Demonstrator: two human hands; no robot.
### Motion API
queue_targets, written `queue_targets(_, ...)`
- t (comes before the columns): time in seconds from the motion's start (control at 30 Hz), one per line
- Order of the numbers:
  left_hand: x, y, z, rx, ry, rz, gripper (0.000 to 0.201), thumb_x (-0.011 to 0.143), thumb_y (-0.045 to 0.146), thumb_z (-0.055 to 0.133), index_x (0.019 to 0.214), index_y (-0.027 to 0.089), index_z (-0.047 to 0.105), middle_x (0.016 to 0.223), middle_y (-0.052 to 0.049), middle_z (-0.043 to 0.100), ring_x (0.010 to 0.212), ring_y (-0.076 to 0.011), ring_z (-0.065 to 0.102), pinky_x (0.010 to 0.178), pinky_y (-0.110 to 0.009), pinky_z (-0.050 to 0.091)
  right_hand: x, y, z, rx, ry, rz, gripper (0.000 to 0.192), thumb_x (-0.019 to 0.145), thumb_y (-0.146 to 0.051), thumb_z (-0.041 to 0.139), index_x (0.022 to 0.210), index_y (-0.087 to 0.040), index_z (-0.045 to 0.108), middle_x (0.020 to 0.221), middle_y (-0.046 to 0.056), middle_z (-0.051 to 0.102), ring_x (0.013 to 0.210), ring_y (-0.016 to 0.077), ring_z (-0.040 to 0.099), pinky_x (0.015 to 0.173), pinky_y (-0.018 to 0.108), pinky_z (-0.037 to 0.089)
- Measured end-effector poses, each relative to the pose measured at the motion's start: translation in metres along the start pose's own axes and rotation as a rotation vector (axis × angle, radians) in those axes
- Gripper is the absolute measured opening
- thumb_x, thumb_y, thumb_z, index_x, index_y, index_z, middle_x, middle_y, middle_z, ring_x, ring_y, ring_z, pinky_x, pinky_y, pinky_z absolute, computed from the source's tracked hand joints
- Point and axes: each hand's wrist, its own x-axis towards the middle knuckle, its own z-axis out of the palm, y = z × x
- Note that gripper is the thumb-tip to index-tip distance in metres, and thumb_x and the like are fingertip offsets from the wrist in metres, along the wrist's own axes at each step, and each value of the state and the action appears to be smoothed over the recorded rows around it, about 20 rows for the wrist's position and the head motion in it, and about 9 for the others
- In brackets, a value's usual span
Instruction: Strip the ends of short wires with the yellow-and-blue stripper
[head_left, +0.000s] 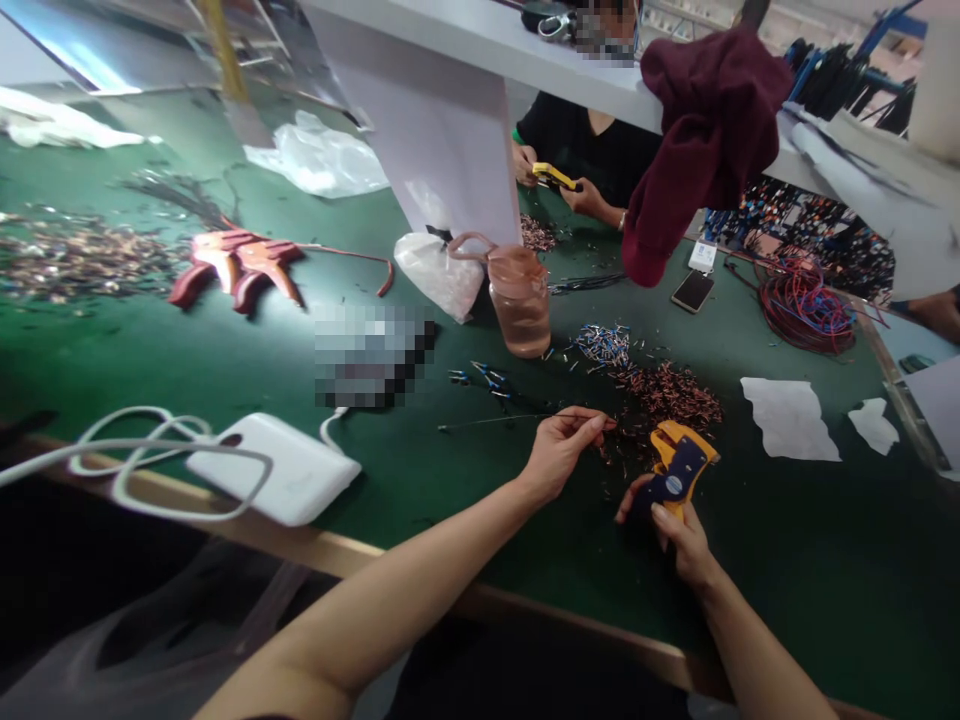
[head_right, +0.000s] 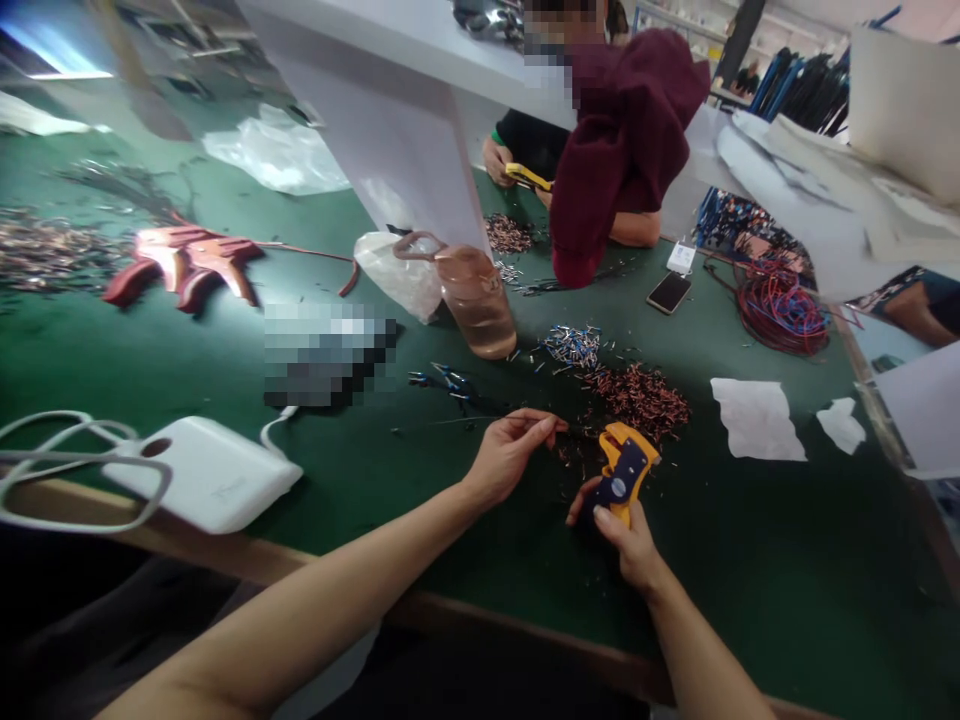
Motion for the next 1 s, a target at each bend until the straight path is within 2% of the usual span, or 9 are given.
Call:
queue_targets(0.33, -0.017, -0.005, 0.008, 0.143, -0.044, 0.0, 0.025, 0.064, 0.038, 0.08, 0.071, 0.015, 0.073, 0.074, -0.006, 0.076, 0.059, -0.0131, 0.063, 0.061, -0.024, 0.052, 0.004, 0.004, 0.009, -0.067, 0.086, -0.059, 0.03, 0.08, -0.041, 0.068, 0.101, -0.02, 0.064, 0.085, 0.005, 0.07, 0.075, 0.0227, 0.065, 0.077, 0.038, 0.049)
queue_targets(0.57, -0.022, -0.005, 0.009, 0.143, -0.118, 0.038, 0.025, 0.065, 0.04, 0.078, 0.07, 0.017, 0.073, 0.072, -0.006, 0.076, 0.061, -0.0162, 0.067, 0.062, -0.027, 0.056, 0.008, 0.002, 0.011, -0.223, 0.17, -0.089, 0.025, 0.08, -0.043, 0.068, 0.09, -0.02, 0.068, 0.065, 0.001, 0.064, 0.062, 0.0199, 0.056, 0.074, 0.037, 0.05)
queue_targets(0.77, -0.023, -0.009, 0.009, 0.154, -0.142, 0.042, 0.022, 0.067, 0.037, 0.077, 0.072, 0.016, 0.073, 0.074, -0.007, 0.076, 0.065, -0.0174, 0.069, 0.062, -0.026, 0.056, 0.011, 0.006, 0.012, -0.183, 0.243, -0.033, 0.031, 0.076, -0.044, 0.072, 0.091, -0.017, 0.069, 0.072, 0.003, 0.068, 0.07, 0.0224, 0.062, 0.075, 0.036, 0.05)
queue_targets(1.0, -0.022, -0.005, 0.009, 0.192, -0.112, 0.119, 0.02, 0.071, 0.036, 0.074, 0.074, 0.016, 0.073, 0.075, -0.007, 0.075, 0.067, -0.0177, 0.069, 0.063, -0.026, 0.056, 0.01, 0.002, 0.016, -0.213, 0.282, -0.024, 0.025, 0.075, -0.038, 0.074, 0.09, -0.017, 0.071, 0.074, 0.004, 0.07, 0.071, 0.0218, 0.063, 0.072, 0.033, 0.051)
